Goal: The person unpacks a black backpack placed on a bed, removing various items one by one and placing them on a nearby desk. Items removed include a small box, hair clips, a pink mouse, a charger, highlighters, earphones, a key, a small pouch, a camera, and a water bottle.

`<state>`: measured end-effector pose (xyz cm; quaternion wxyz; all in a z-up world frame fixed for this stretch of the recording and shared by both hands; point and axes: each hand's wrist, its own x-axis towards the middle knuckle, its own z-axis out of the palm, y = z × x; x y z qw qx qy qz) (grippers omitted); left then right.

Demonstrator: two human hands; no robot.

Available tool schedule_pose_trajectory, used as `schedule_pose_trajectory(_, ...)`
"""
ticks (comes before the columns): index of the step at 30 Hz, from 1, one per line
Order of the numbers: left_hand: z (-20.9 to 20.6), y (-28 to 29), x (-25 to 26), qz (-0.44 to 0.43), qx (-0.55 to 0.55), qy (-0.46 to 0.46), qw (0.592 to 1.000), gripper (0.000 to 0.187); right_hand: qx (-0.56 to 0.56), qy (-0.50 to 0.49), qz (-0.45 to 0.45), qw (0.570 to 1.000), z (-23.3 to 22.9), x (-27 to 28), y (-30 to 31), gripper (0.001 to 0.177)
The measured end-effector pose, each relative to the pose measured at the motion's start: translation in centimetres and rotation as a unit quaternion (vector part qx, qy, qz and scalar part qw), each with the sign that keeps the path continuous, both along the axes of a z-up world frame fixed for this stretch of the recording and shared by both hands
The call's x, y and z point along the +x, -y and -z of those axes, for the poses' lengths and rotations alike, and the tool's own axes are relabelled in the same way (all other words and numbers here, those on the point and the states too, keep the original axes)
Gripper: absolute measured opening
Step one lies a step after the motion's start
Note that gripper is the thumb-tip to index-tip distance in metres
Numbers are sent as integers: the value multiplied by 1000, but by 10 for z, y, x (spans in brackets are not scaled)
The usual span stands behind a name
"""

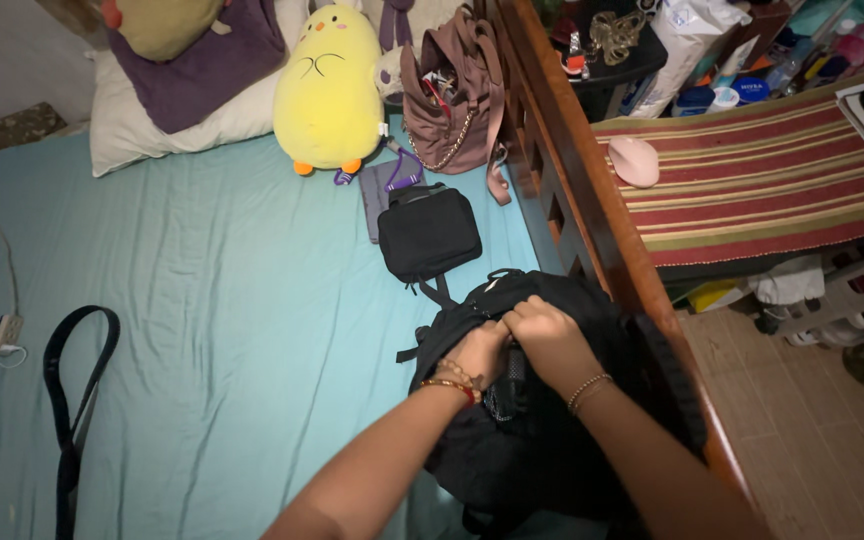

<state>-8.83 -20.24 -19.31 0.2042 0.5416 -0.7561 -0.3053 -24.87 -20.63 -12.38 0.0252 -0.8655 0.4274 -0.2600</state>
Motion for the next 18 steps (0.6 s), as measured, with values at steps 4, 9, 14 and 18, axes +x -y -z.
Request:
schedule_pose_trajectory(4,21,10,19,85,-100,-11,991,40,-88,-137,-46,986,-10,-4,14,7)
schedule_pose_trajectory(9,43,8,22,111,-187,78,973,21,-48,-224,-115,967,-16,-3,40,12)
schedule_pose_trajectory(14,26,-30,6,296,-97,65,948,30,-13,-310,-111,944,-24,-8,55,16)
schedule_pose_trajectory(18,10,-73,7,442,-20,150,884,41,-35,-350,-97,931,-24,-5,56,15)
